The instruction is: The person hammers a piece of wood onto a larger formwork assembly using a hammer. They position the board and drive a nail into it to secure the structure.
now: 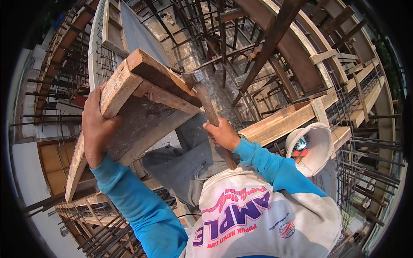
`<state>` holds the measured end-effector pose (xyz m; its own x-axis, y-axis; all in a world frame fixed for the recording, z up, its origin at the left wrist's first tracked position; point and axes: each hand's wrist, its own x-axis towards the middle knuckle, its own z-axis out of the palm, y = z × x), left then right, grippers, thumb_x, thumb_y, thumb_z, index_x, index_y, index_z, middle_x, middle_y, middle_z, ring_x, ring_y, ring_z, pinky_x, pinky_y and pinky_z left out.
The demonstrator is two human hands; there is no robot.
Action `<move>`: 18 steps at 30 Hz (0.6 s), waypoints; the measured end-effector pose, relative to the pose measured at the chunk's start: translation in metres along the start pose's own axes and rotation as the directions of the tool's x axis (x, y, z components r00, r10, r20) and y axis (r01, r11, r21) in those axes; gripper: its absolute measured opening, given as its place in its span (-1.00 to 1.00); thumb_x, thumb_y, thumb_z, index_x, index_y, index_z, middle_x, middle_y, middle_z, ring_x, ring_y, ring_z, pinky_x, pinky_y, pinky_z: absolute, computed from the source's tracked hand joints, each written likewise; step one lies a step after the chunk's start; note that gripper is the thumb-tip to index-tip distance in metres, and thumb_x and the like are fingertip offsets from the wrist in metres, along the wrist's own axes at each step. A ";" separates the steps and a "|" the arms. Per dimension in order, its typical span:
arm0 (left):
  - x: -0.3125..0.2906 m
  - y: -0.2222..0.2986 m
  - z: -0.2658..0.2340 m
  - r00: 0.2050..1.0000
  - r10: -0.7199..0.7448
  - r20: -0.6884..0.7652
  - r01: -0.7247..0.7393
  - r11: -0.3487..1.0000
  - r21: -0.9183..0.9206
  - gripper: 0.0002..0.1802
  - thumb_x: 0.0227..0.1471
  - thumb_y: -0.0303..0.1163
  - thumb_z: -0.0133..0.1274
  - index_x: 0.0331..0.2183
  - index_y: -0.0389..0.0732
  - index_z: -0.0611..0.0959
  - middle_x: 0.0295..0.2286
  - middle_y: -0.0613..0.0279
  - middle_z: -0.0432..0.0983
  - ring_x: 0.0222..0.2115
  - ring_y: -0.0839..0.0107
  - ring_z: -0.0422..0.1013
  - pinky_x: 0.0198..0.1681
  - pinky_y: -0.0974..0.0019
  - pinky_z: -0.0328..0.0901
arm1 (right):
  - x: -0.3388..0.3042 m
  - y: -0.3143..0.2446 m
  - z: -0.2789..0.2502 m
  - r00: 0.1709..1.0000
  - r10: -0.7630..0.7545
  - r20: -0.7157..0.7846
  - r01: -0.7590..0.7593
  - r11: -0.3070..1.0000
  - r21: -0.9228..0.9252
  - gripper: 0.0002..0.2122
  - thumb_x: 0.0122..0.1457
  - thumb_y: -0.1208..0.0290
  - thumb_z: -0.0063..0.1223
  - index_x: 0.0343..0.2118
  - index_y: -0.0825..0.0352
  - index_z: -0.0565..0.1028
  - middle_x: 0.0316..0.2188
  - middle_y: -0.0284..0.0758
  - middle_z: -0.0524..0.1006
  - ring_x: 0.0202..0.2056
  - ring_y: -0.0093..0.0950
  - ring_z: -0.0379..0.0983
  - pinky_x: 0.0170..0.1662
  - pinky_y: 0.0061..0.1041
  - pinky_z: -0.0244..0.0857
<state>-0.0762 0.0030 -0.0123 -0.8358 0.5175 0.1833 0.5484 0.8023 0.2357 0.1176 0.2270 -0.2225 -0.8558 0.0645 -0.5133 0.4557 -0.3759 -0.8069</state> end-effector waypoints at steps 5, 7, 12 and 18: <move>-0.004 -0.011 0.003 1.000 -0.002 -0.006 0.002 0.999 0.050 -0.07 -0.45 -0.56 0.19 0.14 -0.21 0.42 0.01 -0.03 0.43 0.05 -0.04 0.35 0.17 0.09 0.22 | -0.030 -0.055 0.007 0.881 -0.465 -0.090 0.455 0.884 -0.108 -0.77 0.27 0.26 0.09 -0.33 0.35 0.42 -0.58 -0.44 0.37 -0.47 -0.63 0.30 -0.37 -0.50 0.26; -0.006 -0.006 0.003 1.000 0.015 -0.010 -0.014 0.999 0.049 -0.06 -0.45 -0.56 0.19 0.14 -0.21 0.43 0.01 -0.05 0.43 0.04 -0.05 0.36 0.17 0.09 0.23 | -0.039 -0.067 0.001 0.852 -0.514 -0.095 0.517 0.856 0.006 -0.77 0.27 0.27 0.09 -0.30 0.35 0.42 -0.56 -0.43 0.38 -0.45 -0.64 0.30 -0.35 -0.52 0.26; -0.001 -0.004 0.005 0.999 0.042 0.002 -0.042 0.998 0.053 -0.06 -0.44 -0.55 0.20 0.15 -0.22 0.42 0.01 -0.08 0.42 0.05 -0.06 0.34 0.17 0.09 0.21 | 0.000 0.013 0.009 0.675 -0.711 -0.197 0.685 0.703 -0.190 -0.78 0.30 0.31 0.02 -0.17 0.39 0.48 -0.53 -0.35 0.42 -0.44 -0.55 0.33 -0.33 -0.43 0.28; -0.006 -0.015 0.001 1.000 -0.011 0.012 0.010 0.998 0.056 -0.05 -0.45 -0.55 0.19 0.15 -0.24 0.41 0.01 -0.09 0.41 0.05 -0.06 0.34 0.17 0.09 0.21 | -0.006 0.008 0.012 0.914 -0.394 -0.093 0.350 0.885 -0.308 -0.68 0.27 0.28 0.07 -0.06 0.43 0.47 -0.47 -0.22 0.53 -0.45 -0.40 0.44 -0.33 -0.38 0.32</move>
<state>-0.0799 -0.0120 -0.0183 -0.8420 0.5122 0.1694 0.5376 0.8229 0.1838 0.1231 0.2120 -0.2228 -0.9392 0.2930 -0.1787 0.1793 -0.0250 -0.9835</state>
